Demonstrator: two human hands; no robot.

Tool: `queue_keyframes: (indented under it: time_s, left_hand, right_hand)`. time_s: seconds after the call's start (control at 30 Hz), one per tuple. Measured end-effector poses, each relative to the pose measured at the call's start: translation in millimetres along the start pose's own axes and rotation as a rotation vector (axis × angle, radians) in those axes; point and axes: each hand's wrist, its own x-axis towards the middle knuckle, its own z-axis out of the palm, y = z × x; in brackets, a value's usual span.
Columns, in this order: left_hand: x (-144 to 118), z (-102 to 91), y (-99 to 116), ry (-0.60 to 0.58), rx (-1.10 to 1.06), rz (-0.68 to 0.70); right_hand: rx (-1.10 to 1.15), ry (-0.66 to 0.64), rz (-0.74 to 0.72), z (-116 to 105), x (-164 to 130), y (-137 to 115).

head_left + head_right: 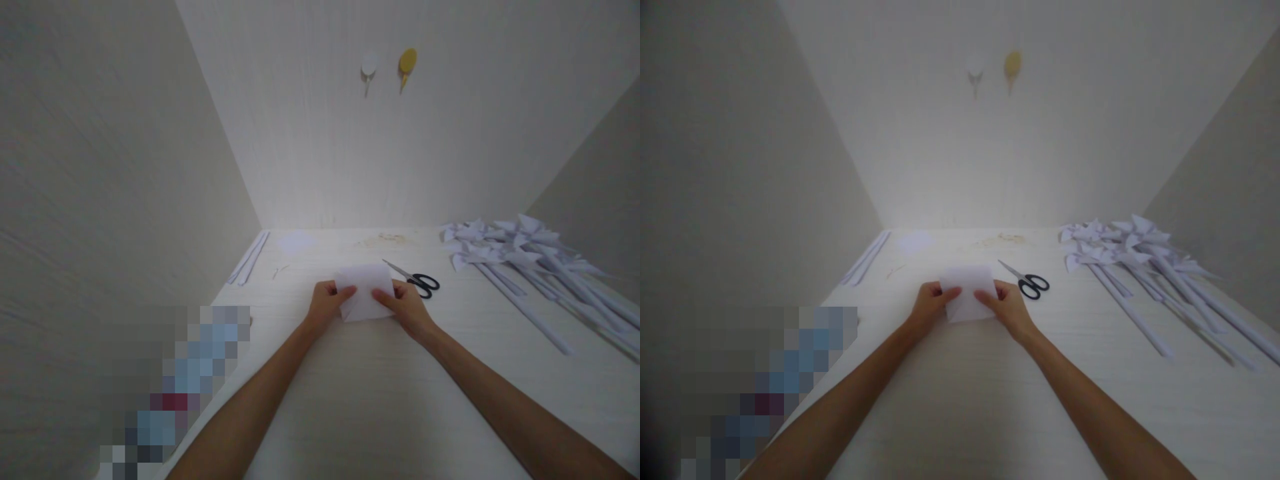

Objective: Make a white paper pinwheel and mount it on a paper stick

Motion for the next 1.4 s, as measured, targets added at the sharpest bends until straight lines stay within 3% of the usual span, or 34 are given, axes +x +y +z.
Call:
queue_keyframes:
  time_s: [0.17,0.27,0.47,0.73,0.97,1.1,1.2,1.4]
  left_hand:
    - [2.7,3.2,-4.7,0.12,-0.145,0.014]
    - [-1.2,9.2,-4.6,0.101,-0.197,-0.01]
    - [-10.2,16.7,-2.1,0.058,-0.085,0.027]
    - [-6.4,9.7,4.4,0.066,-0.355,-0.061]
    - [-7.3,8.7,2.1,0.005,-0.261,-0.09]
    - [-6.3,10.2,-3.0,0.106,-0.228,-0.013]
    - [-6.0,11.8,-3.9,0.118,-0.217,0.007]
    - [-6.3,11.5,4.8,0.058,-0.453,-0.052]
  right_hand:
    - [0.056,0.037,-0.019,0.6,2.6,1.3]
    - [0.214,0.094,-0.032,0.3,3.9,1.7]
    - [0.431,0.091,-0.007,0.6,5.9,-1.3]
    - [0.344,0.105,0.018,-1.0,6.3,3.6]
    - [0.304,0.179,-0.055,-1.2,7.1,5.4]
    - [0.28,0.054,-0.034,0.1,3.0,-0.9]
    - [0.239,-0.026,-0.022,1.2,-0.1,-2.9]
    - [0.207,0.097,-0.083,0.3,1.8,2.4]
